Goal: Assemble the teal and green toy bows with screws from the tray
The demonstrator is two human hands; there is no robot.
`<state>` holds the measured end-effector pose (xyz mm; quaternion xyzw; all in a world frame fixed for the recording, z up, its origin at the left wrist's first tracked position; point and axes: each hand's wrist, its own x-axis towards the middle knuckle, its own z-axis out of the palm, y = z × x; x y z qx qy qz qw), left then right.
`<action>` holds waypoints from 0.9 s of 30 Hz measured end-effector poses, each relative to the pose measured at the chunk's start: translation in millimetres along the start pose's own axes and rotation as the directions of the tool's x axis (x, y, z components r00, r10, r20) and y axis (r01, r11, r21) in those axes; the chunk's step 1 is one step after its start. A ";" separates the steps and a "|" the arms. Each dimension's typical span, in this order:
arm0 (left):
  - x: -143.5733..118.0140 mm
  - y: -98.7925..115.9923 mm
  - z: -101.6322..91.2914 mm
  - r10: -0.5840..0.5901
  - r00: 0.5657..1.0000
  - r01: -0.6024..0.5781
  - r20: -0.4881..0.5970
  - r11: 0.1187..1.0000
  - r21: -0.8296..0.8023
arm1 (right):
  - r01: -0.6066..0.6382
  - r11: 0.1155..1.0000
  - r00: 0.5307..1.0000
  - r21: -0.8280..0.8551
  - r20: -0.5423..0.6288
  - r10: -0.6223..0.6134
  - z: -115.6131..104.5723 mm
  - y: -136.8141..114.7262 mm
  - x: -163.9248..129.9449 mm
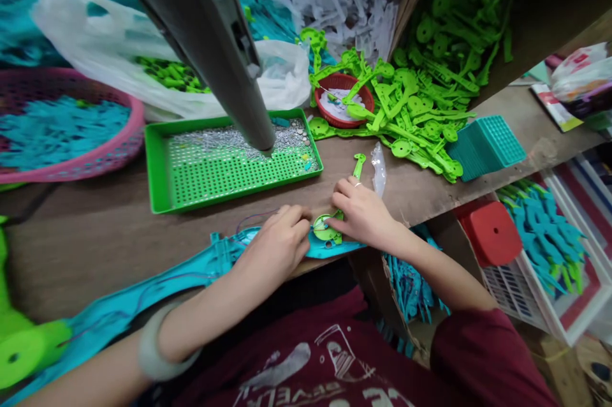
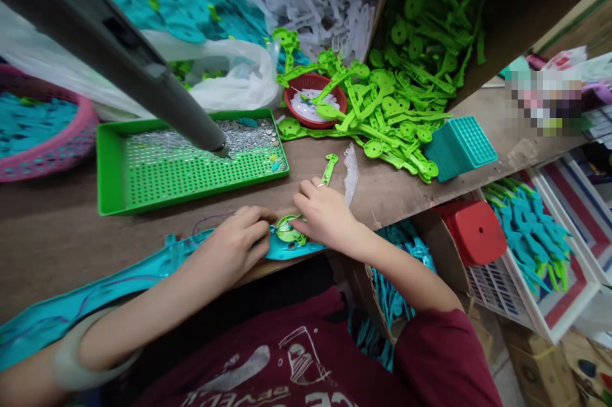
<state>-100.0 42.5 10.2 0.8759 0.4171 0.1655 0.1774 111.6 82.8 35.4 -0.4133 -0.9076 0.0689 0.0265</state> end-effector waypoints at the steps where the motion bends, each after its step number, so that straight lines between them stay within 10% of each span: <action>1: 0.1 1.5 -0.4 -0.003 1.000 0.003 0.009 1.000 0.023 | 0.044 0.999 0.999 -0.001 -0.012 -0.044 0.7 -2.6 1.0; 7: 0.1 11.7 -3.9 -0.021 0.998 0.013 0.054 0.989 0.148 | 0.330 0.924 0.944 0.194 -0.034 -0.329 11.2 -0.2 -0.7; 18: -14.3 -0.7 -5.6 0.127 0.991 -0.125 -0.033 0.991 0.045 | 0.226 0.925 0.968 0.306 0.037 -0.248 8.7 -2.5 -1.5; 27: -27.0 11.9 -9.1 0.186 0.983 -0.175 0.006 0.911 0.374 | 0.136 0.982 0.982 0.128 -0.150 -0.116 -20.9 45.2 -25.0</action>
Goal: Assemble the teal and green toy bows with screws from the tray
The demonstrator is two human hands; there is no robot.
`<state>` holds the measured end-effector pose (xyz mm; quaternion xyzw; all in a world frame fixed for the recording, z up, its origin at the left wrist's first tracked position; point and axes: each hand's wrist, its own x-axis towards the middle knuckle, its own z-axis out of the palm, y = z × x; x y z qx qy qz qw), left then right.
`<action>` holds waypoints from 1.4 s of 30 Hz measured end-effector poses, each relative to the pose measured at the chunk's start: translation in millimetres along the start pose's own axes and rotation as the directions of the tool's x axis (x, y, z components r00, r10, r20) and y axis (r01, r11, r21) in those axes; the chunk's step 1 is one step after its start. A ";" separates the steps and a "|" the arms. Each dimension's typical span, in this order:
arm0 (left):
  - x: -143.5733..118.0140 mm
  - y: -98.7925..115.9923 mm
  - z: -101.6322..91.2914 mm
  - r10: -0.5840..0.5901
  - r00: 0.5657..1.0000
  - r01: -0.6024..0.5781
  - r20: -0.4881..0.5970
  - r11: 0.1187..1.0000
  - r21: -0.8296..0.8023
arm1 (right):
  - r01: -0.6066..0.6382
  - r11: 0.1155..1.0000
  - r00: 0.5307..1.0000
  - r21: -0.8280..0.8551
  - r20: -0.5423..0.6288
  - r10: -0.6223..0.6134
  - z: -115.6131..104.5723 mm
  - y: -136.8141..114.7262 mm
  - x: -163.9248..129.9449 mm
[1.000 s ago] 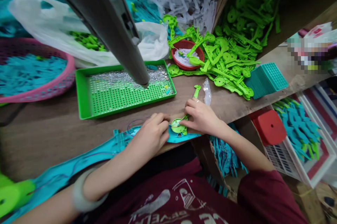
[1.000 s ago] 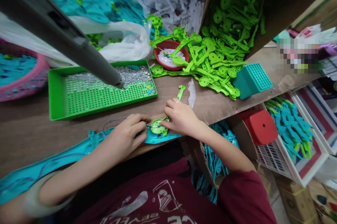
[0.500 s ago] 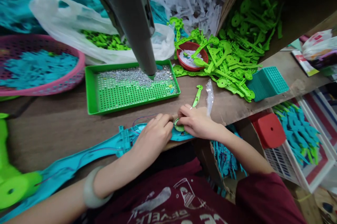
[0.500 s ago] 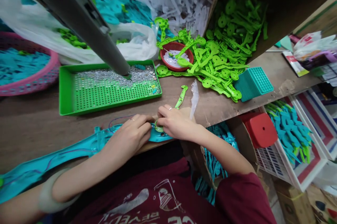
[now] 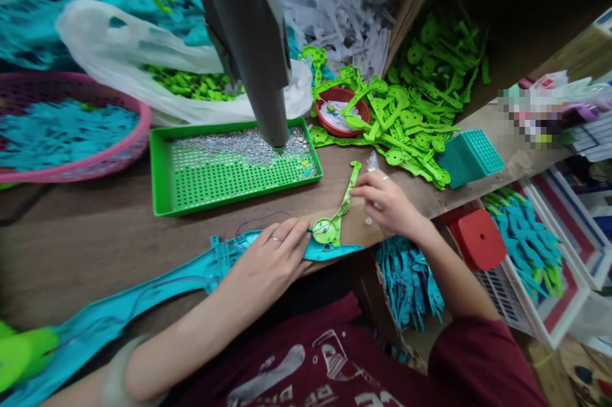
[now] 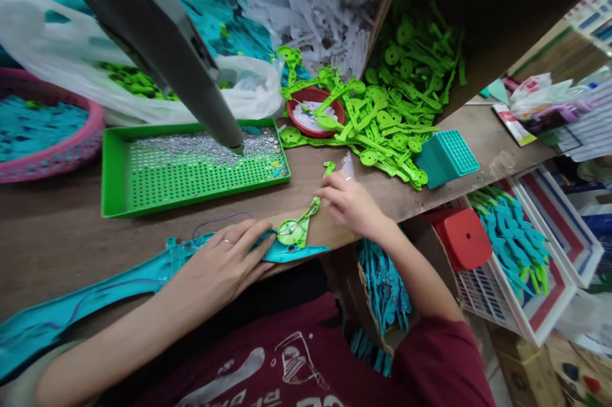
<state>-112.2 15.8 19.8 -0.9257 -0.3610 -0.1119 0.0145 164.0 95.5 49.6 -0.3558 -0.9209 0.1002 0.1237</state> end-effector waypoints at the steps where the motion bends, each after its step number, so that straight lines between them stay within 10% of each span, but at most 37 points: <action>1: 0.3 2.4 0.1 0.000 1.000 -0.001 0.010 1.000 0.027 | -0.041 0.992 0.999 -0.117 0.017 0.044 -5.5 8.8 -6.1; 7: 1.2 16.3 6.0 0.031 0.999 -0.027 -0.015 0.980 0.197 | 0.047 0.916 0.962 -0.397 0.264 0.065 -1.7 38.9 -25.0; 11: 0.3 18.6 9.2 0.059 0.998 -0.057 -0.007 0.980 0.192 | -0.094 0.991 0.995 -0.095 -0.049 0.090 -5.2 34.6 -30.5; 14: -1.0 16.4 10.9 0.067 0.998 -0.065 -0.014 0.991 0.119 | -0.166 0.891 0.867 0.423 -0.368 0.336 -14.2 20.2 -34.9; 17: -2.8 13.8 14.4 0.028 0.999 -0.028 -0.026 1.000 0.008 | -0.144 0.666 0.783 0.732 -0.327 0.528 -13.2 5.2 -34.4; 24: -5.0 10.3 19.4 0.055 0.993 -0.060 -0.104 0.997 -0.046 | -0.295 0.605 0.619 0.739 -0.334 0.710 -23.5 -8.4 -37.4; 28: -5.9 8.5 20.4 0.040 0.992 -0.052 -0.117 0.994 -0.100 | -0.465 0.630 0.710 0.622 -0.163 0.685 -39.9 -10.6 -39.0; 33: -6.9 9.4 24.3 0.008 0.987 -0.033 -0.157 0.986 -0.161 | -0.399 0.253 0.605 0.881 0.046 0.795 -15.5 -25.1 -25.0; 36: -7.0 10.7 24.4 -0.001 0.987 -0.022 -0.161 0.989 -0.143 | -0.449 0.014 0.645 0.894 0.313 0.697 9.1 -31.9 -11.6; 42: -7.1 14.8 22.4 -0.023 0.984 0.001 -0.176 0.993 -0.120 | -0.530 -0.048 0.656 0.846 0.446 0.608 36.0 -14.1 5.7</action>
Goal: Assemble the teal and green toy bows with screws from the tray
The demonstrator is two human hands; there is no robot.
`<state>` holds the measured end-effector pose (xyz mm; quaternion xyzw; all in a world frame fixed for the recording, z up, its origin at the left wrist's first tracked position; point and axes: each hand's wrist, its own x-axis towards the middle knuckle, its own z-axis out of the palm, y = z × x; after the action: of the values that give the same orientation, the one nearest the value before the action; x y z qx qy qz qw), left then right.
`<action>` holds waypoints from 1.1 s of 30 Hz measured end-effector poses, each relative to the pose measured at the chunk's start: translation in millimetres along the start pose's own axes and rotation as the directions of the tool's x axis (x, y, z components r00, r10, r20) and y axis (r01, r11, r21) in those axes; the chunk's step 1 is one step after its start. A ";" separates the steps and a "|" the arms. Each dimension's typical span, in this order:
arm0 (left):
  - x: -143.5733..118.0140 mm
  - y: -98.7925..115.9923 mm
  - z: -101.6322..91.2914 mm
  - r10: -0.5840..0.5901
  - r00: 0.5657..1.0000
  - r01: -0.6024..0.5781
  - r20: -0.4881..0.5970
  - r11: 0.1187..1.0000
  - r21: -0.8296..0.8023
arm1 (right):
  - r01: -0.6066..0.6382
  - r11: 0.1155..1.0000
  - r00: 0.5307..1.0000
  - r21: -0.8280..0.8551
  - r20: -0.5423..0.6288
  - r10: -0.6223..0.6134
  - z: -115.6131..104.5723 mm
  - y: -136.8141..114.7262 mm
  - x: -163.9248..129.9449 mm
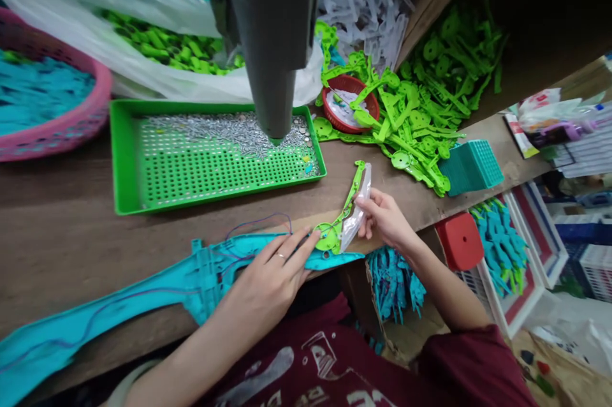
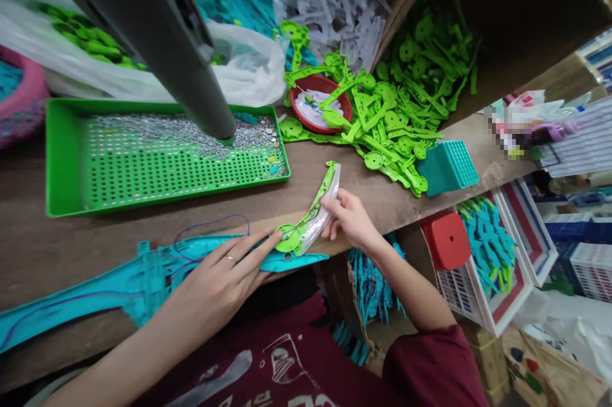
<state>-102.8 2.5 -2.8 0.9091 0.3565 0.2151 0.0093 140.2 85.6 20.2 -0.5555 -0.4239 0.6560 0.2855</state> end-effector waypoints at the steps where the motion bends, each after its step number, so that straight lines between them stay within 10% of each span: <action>1: 0.0 1.0 0.1 -0.004 1.000 0.004 -0.006 1.000 0.007 | 0.007 1.000 1.000 -0.011 -0.010 -0.007 -1.9 1.0 2.6; 6: -1.5 4.5 1.7 -0.029 1.000 0.029 0.000 0.999 0.018 | 0.033 0.963 0.991 -0.266 -0.114 -0.066 -2.5 11.4 -0.5; 9: -3.9 4.2 4.0 -0.045 0.999 0.045 -0.005 0.999 0.000 | 0.119 0.725 0.865 -0.678 -0.287 -0.411 2.9 18.0 -8.4; 11: -6.2 3.1 6.3 -0.045 0.999 0.045 -0.018 0.999 -0.011 | 0.170 0.453 0.762 -0.875 -0.175 -0.623 3.9 17.1 -11.4; 14: -9.8 0.0 10.5 -0.026 0.998 0.025 -0.053 0.999 -0.026 | 0.332 0.251 0.777 -0.909 0.113 -0.619 -5.2 4.1 -9.9; 20: -12.3 -9.8 17.9 0.016 0.992 -0.025 -0.124 0.997 -0.077 | 0.557 0.283 0.721 -0.781 0.285 -0.632 -33.1 -8.9 1.0; 27: -13.3 -7.6 16.3 -0.011 0.994 -0.002 -0.112 0.994 -0.111 | 0.543 0.174 0.663 -0.821 0.292 -0.689 -31.1 13.1 -3.5; 33: -12.2 -9.6 13.8 0.038 0.995 -0.043 -0.091 0.997 -0.057 | 0.414 0.601 0.768 -0.684 -0.092 -0.634 -23.4 8.7 20.3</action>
<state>-111.5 3.6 -21.7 0.9049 0.3315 0.2665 0.0158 159.3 104.2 2.1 -0.5653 -0.7096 0.2589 0.3315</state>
